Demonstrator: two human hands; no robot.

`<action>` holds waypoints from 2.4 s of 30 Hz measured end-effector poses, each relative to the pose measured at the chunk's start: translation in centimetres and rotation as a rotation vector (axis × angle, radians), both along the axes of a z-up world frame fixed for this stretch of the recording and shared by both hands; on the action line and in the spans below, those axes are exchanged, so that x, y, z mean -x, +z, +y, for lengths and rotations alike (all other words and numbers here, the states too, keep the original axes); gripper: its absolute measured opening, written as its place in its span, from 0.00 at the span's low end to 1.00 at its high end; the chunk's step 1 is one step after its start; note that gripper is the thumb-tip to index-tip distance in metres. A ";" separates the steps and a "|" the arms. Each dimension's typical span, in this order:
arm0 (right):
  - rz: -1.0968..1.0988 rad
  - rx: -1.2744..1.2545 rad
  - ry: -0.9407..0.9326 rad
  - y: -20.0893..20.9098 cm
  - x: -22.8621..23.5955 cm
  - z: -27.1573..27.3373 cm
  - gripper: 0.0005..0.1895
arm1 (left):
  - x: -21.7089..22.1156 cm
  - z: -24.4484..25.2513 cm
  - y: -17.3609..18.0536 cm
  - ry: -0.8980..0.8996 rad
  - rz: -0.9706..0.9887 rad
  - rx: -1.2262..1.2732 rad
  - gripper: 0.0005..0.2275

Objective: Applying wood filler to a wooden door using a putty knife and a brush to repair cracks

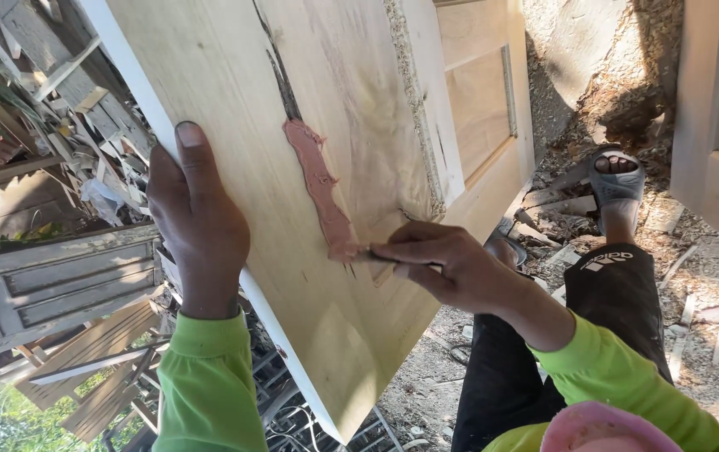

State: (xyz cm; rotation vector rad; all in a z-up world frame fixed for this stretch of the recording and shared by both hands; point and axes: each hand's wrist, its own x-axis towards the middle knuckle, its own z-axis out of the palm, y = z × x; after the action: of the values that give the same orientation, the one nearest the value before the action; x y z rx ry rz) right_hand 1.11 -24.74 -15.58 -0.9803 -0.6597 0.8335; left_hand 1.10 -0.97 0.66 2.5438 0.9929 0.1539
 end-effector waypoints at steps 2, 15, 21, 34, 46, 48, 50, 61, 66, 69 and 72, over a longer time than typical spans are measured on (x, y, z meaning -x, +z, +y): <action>0.017 -0.002 0.000 -0.2 0.0 0.6 0.18 | 0.1 0.2 -0.1 0.007 -0.006 -0.007 0.17; 0.857 0.245 0.146 3.9 7.8 0.6 0.09 | 0.2 0.0 -0.1 -0.036 -0.046 0.015 0.18; 1.022 0.278 0.176 1.6 9.8 1.8 0.15 | 0.2 0.3 -0.4 -0.050 -0.050 0.001 0.18; 0.532 0.473 -0.064 1.6 8.5 -2.7 0.14 | 1.6 2.0 -1.3 0.038 0.000 -0.043 0.26; 0.036 0.186 -0.201 -1.1 8.4 2.0 0.19 | 0.7 1.7 -0.8 -0.025 -0.018 -0.012 0.21; 0.007 0.195 -0.170 -0.5 8.2 1.4 0.19 | 0.8 1.3 -0.5 -0.037 -0.028 -0.010 0.20; -0.049 0.210 -0.165 -0.4 7.7 0.9 0.19 | 0.3 1.2 -0.6 -0.071 -0.067 0.002 0.20; -0.067 0.335 0.079 2.4 9.6 -4.5 0.30 | 0.4 1.0 -0.5 -0.061 -0.008 -0.012 0.19; 0.413 0.332 -0.024 6.9 8.4 -4.8 0.28 | 0.2 0.9 -0.5 -0.056 -0.043 0.012 0.18; 0.755 0.438 -0.041 6.9 10.5 -3.5 0.29 | -0.2 0.2 0.1 -0.085 -0.081 0.043 0.18; 0.941 0.381 -0.060 6.6 12.3 -2.1 0.29 | -0.3 0.3 -0.2 -0.078 -0.087 0.050 0.19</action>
State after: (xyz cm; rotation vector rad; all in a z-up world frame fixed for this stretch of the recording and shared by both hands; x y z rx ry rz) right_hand -11.22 -26.87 -8.98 -0.8082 0.3463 1.2566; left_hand 1.38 -0.68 0.46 2.5033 0.8527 0.2125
